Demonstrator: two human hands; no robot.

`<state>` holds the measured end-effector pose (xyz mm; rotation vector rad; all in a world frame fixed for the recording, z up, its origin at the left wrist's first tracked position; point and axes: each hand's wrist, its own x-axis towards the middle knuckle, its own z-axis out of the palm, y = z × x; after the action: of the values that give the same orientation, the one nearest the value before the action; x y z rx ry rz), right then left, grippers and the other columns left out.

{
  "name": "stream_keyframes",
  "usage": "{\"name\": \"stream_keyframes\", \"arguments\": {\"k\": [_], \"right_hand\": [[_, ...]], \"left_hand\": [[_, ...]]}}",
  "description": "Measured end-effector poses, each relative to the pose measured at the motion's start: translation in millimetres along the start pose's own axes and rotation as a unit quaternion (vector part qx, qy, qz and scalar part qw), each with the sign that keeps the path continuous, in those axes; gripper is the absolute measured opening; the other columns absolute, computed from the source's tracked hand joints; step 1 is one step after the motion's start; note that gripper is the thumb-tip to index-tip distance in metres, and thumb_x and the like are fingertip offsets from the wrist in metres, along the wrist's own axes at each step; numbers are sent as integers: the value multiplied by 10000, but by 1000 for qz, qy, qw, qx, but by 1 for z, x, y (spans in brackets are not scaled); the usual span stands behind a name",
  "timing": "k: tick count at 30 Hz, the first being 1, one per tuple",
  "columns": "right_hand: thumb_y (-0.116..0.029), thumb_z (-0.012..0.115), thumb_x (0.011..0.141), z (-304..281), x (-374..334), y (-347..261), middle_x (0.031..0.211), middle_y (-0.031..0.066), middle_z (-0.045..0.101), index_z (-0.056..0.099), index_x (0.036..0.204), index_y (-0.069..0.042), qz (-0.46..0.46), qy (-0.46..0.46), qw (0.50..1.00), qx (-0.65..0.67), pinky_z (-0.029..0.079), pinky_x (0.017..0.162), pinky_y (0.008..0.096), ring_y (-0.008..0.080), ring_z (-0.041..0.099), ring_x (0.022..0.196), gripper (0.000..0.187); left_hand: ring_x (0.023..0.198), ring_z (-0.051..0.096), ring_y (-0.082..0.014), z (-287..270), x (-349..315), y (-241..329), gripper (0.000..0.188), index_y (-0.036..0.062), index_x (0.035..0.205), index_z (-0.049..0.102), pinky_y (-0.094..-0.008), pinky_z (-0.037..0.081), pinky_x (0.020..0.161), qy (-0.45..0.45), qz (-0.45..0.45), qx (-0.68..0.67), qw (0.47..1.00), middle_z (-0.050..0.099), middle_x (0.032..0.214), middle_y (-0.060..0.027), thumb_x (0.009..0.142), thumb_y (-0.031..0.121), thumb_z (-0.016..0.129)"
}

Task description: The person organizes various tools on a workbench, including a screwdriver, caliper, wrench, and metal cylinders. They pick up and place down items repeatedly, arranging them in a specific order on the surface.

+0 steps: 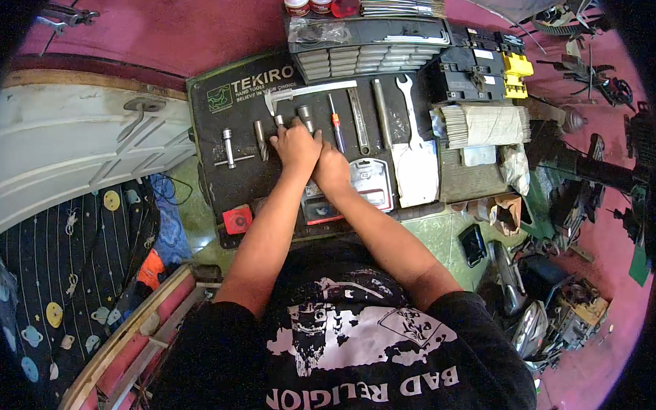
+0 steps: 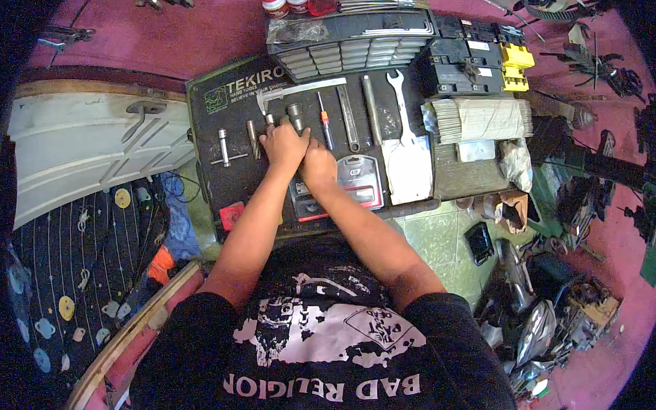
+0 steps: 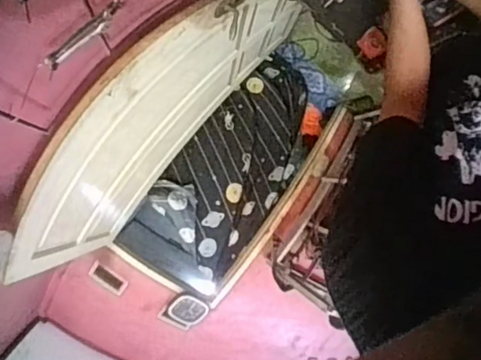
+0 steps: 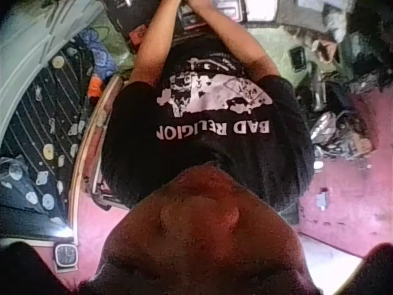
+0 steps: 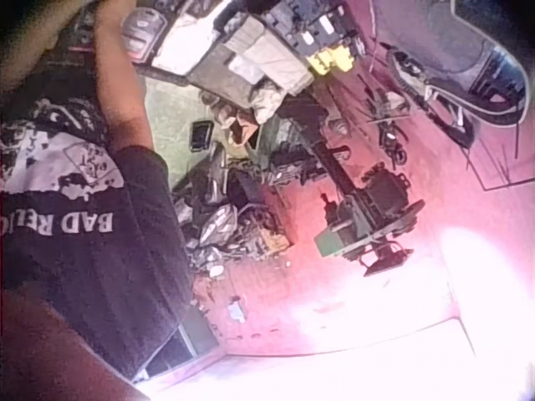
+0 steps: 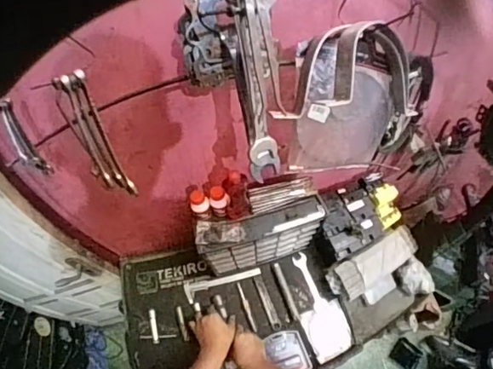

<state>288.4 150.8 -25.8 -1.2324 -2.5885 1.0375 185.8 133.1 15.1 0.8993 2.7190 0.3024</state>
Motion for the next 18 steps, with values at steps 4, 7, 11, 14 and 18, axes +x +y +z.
{"name": "stream_keyframes", "arguments": {"k": [4,7,11,14,18], "right_hand": [[-46,646,868,2,1,3,1022,272,716,604,1112,47,-5,9,1000,4,610,775,488,412,738,894,265],[-42,651,862,6,2,6,1047,282,709,592,1167,60,-9,-1,1000,0,607,787,493,422,733,906,327],[-41,655,854,-2,-2,-2,1065,290,700,567,1237,76,-14,1,1000,23,599,821,495,431,722,928,411],[-42,652,852,-1,-2,-1,1068,292,698,552,1274,79,-22,12,999,29,594,834,495,433,716,942,450],[-68,669,844,2,-2,0,1044,279,693,561,1229,82,-13,21,999,31,592,815,486,437,709,933,428]], "left_hand": [[1083,649,-395,-2,-1,3,465,-15,1072,689,-548,410,932,5,2,-5,1000,755,937,-207,821,365,785],[1060,645,-391,1,0,1,470,-16,1070,688,-546,408,924,16,14,0,1000,753,914,-201,815,365,787],[1045,640,-389,2,-1,-2,466,-19,1062,685,-543,407,915,12,28,-6,1000,748,888,-200,808,358,786],[1034,636,-387,3,-1,-2,466,-21,1064,686,-538,409,909,18,35,-8,999,745,876,-200,806,354,784],[1032,632,-385,4,0,-3,472,-23,1080,689,-533,412,905,17,44,-14,999,742,872,-200,809,352,782]]}}
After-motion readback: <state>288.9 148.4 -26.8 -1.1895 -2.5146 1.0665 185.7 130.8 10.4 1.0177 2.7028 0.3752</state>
